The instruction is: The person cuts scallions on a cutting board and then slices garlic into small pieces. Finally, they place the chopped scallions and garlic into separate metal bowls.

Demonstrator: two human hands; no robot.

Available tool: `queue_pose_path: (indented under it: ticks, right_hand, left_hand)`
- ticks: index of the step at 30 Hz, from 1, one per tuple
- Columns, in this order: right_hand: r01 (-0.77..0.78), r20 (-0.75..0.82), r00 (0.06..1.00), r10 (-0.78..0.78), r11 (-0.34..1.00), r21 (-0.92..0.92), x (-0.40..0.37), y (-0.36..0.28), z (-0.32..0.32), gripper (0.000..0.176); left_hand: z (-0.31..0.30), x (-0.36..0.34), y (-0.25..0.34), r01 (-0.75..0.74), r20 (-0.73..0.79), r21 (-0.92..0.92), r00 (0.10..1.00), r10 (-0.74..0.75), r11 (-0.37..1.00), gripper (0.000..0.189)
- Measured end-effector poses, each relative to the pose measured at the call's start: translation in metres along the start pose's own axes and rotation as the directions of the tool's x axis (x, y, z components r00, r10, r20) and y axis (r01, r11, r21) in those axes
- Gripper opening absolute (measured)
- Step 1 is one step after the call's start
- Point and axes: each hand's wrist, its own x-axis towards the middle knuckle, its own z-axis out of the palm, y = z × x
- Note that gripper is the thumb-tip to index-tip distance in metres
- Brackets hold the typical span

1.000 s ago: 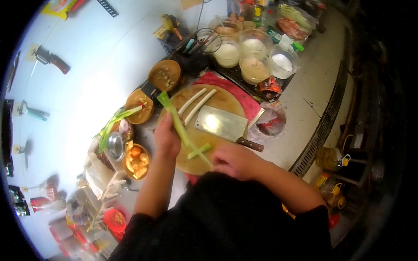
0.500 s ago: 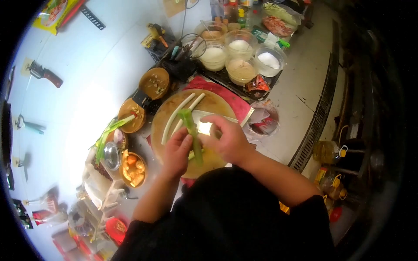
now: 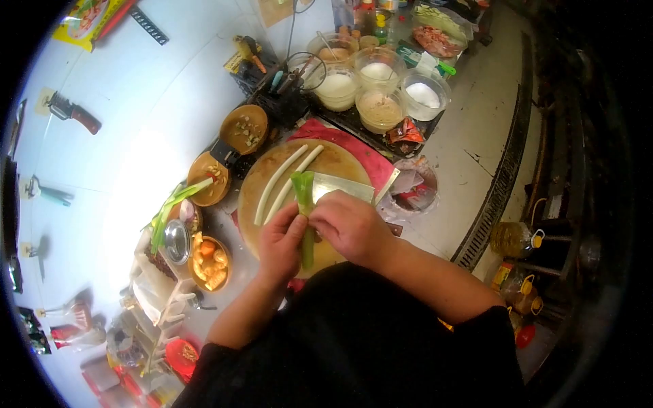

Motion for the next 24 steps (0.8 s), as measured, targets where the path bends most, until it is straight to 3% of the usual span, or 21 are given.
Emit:
queue_pose_path:
  ticks: [3,7,11,13,15,16,18,22,24]
  right_hand:
    - [-0.117,-0.042,0.992,0.118,0.993,0.024,0.001,-0.009,0.001,0.019]
    - [-0.035,-0.071,0.997,0.031,0.998,-0.056,0.006,-0.009,0.001,0.016]
    - [-0.135,0.022,0.991,0.135,0.990,-0.028,0.000,-0.007,0.005,0.011]
    - [-0.194,0.080,0.978,0.194,0.981,-0.001,-0.003,-0.007,0.008,0.010]
    - [-0.127,0.235,0.965,0.117,0.992,0.028,-0.012,-0.002,0.012,0.011]
    - [-0.126,0.238,0.964,0.115,0.992,0.030,-0.015,-0.005,0.011,0.011]
    - [-0.205,0.364,0.923,0.125,0.960,0.192,-0.020,-0.011,0.006,0.009]
    - [-0.329,0.423,0.891,0.167,0.879,0.346,-0.015,-0.021,-0.016,0.009]
    - [-0.489,0.381,0.870,0.312,0.647,0.586,-0.015,-0.024,-0.021,0.007]
  left_hand:
    - [0.003,0.001,0.002,-0.018,-0.017,-0.042,1.000,0.017,0.999,0.035]
    - [0.005,0.002,0.004,-0.029,-0.062,-0.025,0.998,0.027,0.999,0.035]
    - [0.000,0.005,0.002,0.053,-0.130,-0.059,0.990,-0.061,0.997,0.030]
    - [-0.005,0.013,-0.004,0.049,-0.120,-0.343,0.988,-0.096,0.938,0.027]
    - [-0.008,0.015,0.001,0.074,-0.164,-0.367,0.976,-0.143,0.927,0.025]
    - [-0.009,0.018,0.003,0.101,-0.200,-0.392,0.961,-0.192,0.914,0.023]
    - [-0.016,0.024,0.004,0.073,-0.235,-0.402,0.955,-0.181,0.912,0.023]
    - [-0.035,0.036,0.000,0.037,-0.274,-0.441,0.946,-0.174,0.897,0.021]
    - [-0.036,0.038,0.000,0.023,-0.264,-0.466,0.950,-0.164,0.884,0.021]
